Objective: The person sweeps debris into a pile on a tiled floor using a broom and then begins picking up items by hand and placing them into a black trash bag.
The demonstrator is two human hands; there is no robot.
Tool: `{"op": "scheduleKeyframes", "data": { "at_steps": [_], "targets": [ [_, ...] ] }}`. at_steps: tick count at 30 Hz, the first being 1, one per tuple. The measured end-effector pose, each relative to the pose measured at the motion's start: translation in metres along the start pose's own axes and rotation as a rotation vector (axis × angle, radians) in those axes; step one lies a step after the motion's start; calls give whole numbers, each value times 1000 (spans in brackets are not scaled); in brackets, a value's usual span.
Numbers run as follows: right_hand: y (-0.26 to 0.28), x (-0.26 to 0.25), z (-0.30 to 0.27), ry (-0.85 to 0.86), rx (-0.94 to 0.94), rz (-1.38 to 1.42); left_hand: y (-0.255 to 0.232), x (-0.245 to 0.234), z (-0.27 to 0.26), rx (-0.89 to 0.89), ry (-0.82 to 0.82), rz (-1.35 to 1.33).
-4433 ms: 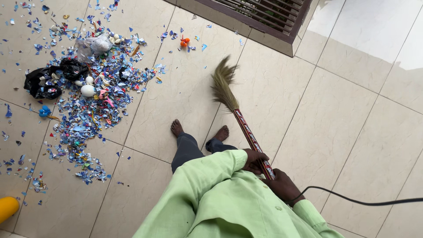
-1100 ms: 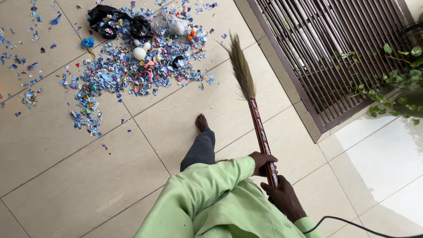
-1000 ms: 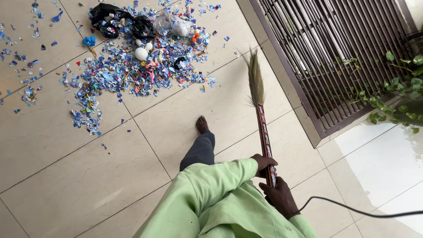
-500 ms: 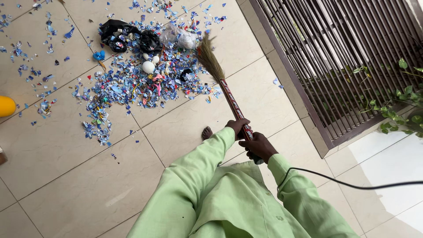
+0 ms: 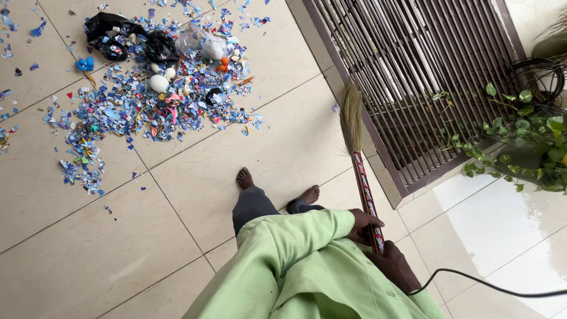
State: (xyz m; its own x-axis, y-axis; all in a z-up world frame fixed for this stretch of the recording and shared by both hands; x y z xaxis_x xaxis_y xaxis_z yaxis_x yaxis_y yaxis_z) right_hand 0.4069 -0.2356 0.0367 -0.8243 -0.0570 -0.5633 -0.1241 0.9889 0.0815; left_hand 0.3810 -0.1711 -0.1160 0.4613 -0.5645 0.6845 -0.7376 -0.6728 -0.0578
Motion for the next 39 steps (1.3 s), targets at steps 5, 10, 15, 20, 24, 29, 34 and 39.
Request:
{"op": "scheduleKeyframes", "data": {
  "at_steps": [5, 10, 15, 20, 24, 29, 34, 39],
  "targets": [
    [-1, -8, 49, 92, 61, -73, 0, -7, 41, -31, -199, -92],
    [42, -22, 78, 200, -66, -66, -38, -57, 21, 183, -315, -226],
    [67, -47, 71, 132, -288, 80, -78, -53, -44, 358, -340, -264],
    [68, -72, 51, 164, -224, 172, -102, -16, -66, 432, -345, -222],
    [50, -78, 70, 91, -344, 189, -108, -3, -57, 388, -362, -147],
    [32, -52, 137, 78, -280, -17, -111, -26, -13, 301, -274, -207],
    [114, -31, 168, 134, -331, -116, -132, -98, -35, 345, -475, -250],
    [207, -33, 147, 310, -313, 23, -172, -145, -103, 430, -558, -311]
  ]
}}
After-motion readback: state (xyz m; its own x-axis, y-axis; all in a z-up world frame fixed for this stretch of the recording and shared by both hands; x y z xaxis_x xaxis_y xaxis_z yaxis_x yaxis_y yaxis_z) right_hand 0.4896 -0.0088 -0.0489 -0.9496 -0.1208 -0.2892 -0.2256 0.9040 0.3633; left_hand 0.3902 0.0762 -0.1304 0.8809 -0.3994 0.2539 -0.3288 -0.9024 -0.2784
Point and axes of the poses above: each hand's wrist, its own z-axis towards the middle knuckle, its own x-axis out of the palm, y = z × x, the point moved 8 cm from there along z, towards the middle knuckle, and after that the axes turned 3 degrees about -y, right-handed, at the moved point
